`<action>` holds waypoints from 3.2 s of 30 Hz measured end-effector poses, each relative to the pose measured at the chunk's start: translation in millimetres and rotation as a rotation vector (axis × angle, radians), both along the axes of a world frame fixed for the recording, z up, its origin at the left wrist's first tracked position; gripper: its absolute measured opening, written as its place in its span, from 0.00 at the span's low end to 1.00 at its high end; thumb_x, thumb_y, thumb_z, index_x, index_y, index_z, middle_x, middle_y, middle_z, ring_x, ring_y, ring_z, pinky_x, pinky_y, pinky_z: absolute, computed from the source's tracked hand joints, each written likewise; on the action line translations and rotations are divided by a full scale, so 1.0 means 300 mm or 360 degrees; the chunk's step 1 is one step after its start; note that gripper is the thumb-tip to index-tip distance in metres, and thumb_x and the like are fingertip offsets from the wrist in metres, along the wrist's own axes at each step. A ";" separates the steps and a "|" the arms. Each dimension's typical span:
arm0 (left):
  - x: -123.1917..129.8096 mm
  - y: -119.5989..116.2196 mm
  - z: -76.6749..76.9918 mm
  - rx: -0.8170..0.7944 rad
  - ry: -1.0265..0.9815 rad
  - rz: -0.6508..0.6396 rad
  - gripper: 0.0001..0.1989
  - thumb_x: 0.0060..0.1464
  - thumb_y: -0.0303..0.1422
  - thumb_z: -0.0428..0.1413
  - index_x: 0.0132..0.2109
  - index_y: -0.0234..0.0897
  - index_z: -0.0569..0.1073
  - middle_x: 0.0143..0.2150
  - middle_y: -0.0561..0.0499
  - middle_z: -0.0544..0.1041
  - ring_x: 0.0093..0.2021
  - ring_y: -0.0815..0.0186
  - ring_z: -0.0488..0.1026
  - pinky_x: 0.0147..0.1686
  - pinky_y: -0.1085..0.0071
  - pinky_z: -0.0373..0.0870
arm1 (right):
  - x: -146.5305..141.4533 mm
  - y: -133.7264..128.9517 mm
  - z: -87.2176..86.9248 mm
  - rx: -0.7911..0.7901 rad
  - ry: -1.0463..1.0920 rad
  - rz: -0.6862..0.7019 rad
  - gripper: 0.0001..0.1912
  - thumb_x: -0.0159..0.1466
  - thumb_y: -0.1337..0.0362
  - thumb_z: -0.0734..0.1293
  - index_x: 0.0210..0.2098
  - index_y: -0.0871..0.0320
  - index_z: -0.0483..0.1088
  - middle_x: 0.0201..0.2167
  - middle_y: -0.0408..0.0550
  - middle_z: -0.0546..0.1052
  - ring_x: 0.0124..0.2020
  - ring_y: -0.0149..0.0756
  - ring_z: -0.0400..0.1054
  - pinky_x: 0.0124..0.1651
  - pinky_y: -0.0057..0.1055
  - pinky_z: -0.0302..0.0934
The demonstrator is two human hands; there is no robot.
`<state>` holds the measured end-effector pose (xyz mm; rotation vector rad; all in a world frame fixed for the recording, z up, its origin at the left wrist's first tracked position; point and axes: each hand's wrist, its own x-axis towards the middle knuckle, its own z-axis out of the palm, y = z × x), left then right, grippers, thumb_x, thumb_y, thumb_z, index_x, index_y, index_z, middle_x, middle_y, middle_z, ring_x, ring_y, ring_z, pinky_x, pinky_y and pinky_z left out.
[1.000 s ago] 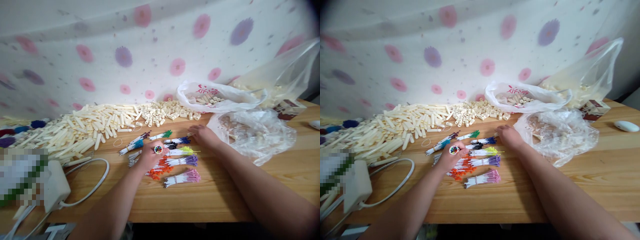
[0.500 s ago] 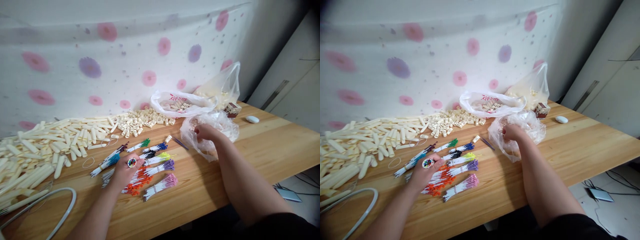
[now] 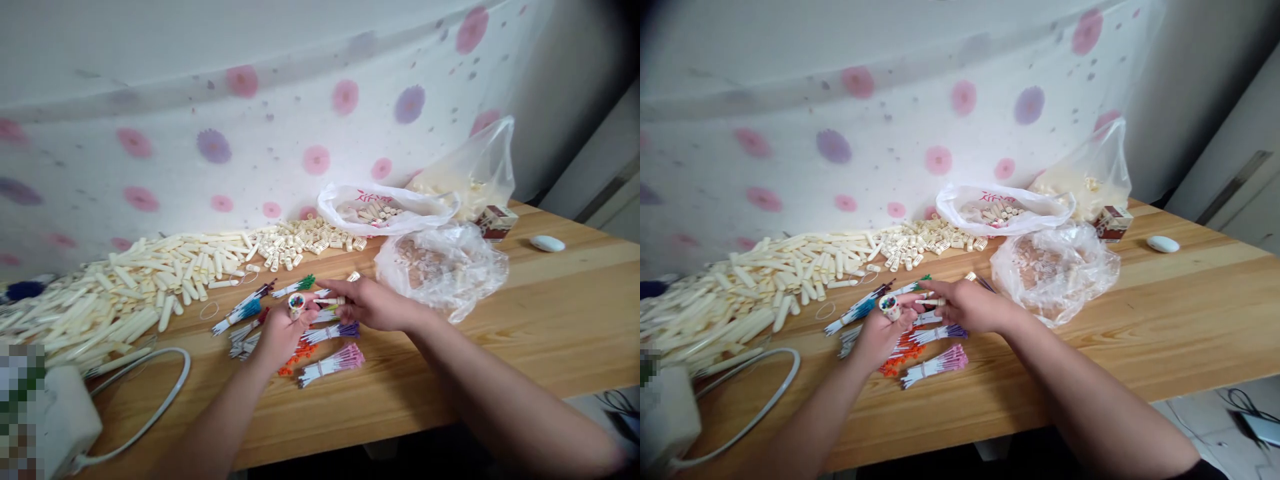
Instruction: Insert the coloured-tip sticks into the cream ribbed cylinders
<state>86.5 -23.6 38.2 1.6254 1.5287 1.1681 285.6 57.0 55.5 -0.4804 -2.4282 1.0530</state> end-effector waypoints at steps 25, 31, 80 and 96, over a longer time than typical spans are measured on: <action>0.055 0.062 -0.072 0.0150 -0.0106 -0.0067 0.07 0.52 0.35 0.58 0.31 0.35 0.75 0.29 0.50 0.76 0.30 0.67 0.70 0.31 0.70 0.65 | 0.079 -0.063 0.064 0.0434 0.1011 -0.0599 0.09 0.60 0.73 0.65 0.37 0.54 0.70 0.35 0.47 0.75 0.39 0.37 0.71 0.42 0.36 0.66; 0.035 0.077 -0.091 0.0297 0.0193 -0.0068 0.04 0.49 0.23 0.56 0.30 0.35 0.74 0.29 0.51 0.76 0.31 0.67 0.72 0.32 0.71 0.67 | 0.085 -0.097 0.097 0.0691 0.0847 -0.0382 0.09 0.58 0.73 0.65 0.38 0.57 0.70 0.33 0.49 0.76 0.38 0.37 0.72 0.37 0.33 0.68; 0.021 0.061 -0.071 0.0591 0.0490 -0.0134 0.06 0.55 0.30 0.53 0.30 0.36 0.66 0.29 0.51 0.67 0.33 0.65 0.65 0.32 0.71 0.59 | 0.008 -0.136 0.037 0.0958 0.0802 -0.0308 0.10 0.55 0.76 0.65 0.36 0.61 0.69 0.34 0.52 0.72 0.36 0.35 0.68 0.36 0.33 0.67; 0.023 0.048 -0.061 0.0654 0.1186 0.0139 0.09 0.56 0.34 0.49 0.28 0.36 0.64 0.25 0.49 0.69 0.27 0.63 0.67 0.27 0.70 0.56 | -0.001 -0.118 0.016 0.0574 0.0588 -0.0358 0.07 0.59 0.75 0.64 0.34 0.59 0.67 0.35 0.49 0.70 0.37 0.33 0.66 0.38 0.31 0.64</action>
